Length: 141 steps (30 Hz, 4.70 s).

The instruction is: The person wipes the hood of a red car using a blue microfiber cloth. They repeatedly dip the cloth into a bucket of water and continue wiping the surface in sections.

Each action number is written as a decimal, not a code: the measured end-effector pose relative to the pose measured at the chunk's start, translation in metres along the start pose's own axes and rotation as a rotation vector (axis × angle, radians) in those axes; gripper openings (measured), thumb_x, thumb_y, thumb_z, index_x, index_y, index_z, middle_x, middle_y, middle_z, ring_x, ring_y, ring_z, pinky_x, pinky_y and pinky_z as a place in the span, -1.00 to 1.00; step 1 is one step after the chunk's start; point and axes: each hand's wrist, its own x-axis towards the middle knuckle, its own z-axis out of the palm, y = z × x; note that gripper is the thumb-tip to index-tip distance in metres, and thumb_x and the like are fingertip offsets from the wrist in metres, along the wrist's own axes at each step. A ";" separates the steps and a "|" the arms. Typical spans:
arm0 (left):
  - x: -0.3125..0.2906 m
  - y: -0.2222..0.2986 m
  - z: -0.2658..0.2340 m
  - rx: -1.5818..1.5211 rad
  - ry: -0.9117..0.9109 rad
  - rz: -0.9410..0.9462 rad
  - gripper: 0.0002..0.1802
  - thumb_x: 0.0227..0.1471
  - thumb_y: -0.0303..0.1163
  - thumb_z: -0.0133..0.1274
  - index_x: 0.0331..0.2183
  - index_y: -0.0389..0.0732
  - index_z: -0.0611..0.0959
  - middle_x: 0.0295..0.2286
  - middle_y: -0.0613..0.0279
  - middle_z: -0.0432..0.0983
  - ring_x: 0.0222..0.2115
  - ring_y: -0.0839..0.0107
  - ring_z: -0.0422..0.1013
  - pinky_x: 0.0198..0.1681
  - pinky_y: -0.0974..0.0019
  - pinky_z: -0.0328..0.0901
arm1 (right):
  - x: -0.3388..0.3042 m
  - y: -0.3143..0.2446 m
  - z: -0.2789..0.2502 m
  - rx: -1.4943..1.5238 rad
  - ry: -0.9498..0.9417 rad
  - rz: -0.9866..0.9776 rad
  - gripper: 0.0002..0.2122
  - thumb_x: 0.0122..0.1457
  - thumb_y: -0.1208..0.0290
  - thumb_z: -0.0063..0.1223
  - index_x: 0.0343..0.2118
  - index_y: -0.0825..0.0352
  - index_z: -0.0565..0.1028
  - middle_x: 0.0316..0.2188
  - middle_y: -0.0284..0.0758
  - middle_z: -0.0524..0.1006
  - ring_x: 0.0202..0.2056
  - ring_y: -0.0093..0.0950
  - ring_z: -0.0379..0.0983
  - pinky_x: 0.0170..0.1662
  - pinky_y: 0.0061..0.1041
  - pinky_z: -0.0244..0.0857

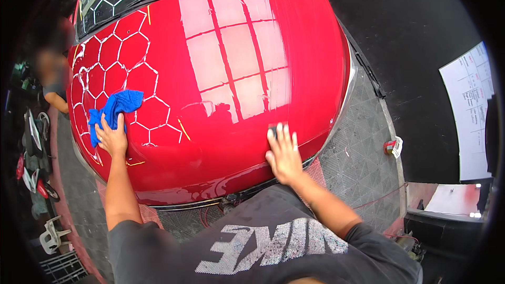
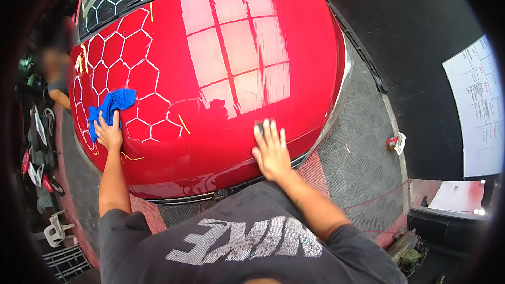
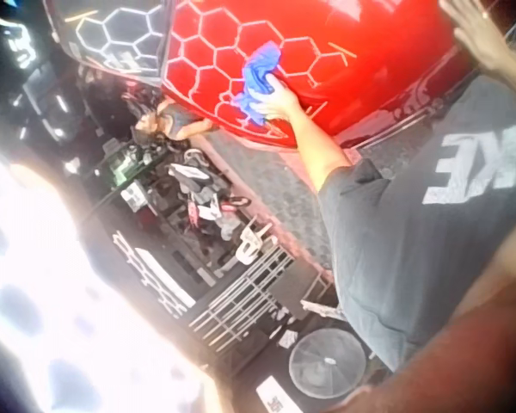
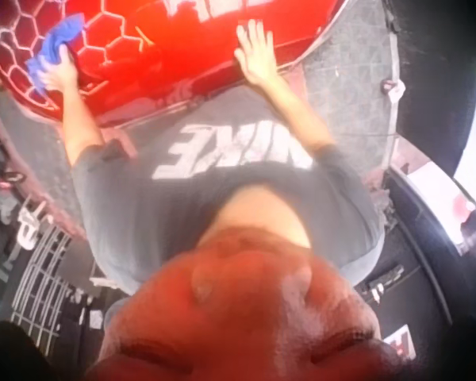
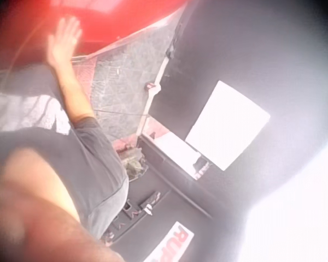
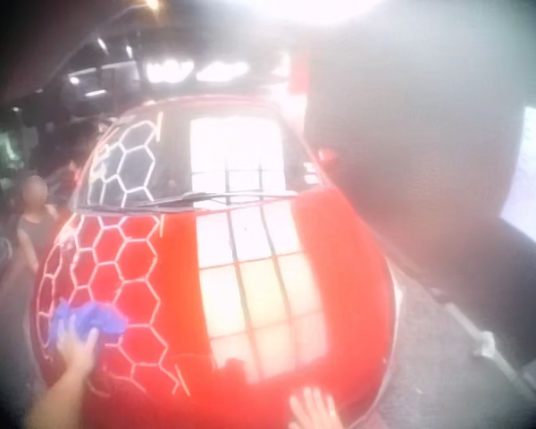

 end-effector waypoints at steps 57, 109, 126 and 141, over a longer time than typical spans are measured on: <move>0.000 -0.042 0.009 -0.069 0.031 0.106 -0.09 0.24 0.13 0.21 0.42 -0.10 0.32 0.43 -0.21 0.10 0.44 -0.18 0.06 0.43 -0.29 -0.01 | 0.642 0.205 -0.136 -0.073 0.178 0.089 -0.40 0.53 -0.11 -0.42 0.54 -0.02 0.15 0.61 -0.26 -0.03 0.60 -0.10 -0.18 0.52 0.36 -0.31; 0.003 -0.019 0.009 0.052 0.019 0.028 -0.02 0.20 0.50 0.01 0.43 0.15 0.33 0.42 -0.24 0.11 0.43 -0.21 0.07 0.37 -0.44 0.06 | 0.054 0.059 -0.037 -0.058 0.026 0.025 -0.34 0.48 0.13 -0.07 0.54 0.31 0.10 0.58 0.05 -0.08 0.60 0.01 -0.25 0.57 0.17 -0.37; -0.001 -0.036 0.016 -0.008 0.010 0.060 -0.12 0.27 0.20 0.15 0.41 -0.05 0.36 0.42 -0.23 0.13 0.42 -0.21 0.10 0.40 -0.33 0.06 | 0.478 0.224 -0.136 -0.088 0.080 0.112 -0.38 0.55 -0.06 -0.37 0.55 0.11 0.11 0.60 -0.11 -0.06 0.61 -0.10 -0.26 0.57 0.18 -0.37; 0.005 -0.030 0.012 -0.022 0.017 0.076 -0.06 0.24 0.37 0.09 0.41 0.00 0.36 0.42 -0.25 0.13 0.42 -0.21 0.12 0.40 -0.30 0.07 | 0.350 0.179 -0.103 -0.111 0.094 0.027 -0.36 0.56 -0.04 -0.33 0.56 0.19 0.07 0.61 -0.07 -0.10 0.61 -0.07 -0.30 0.57 0.14 -0.40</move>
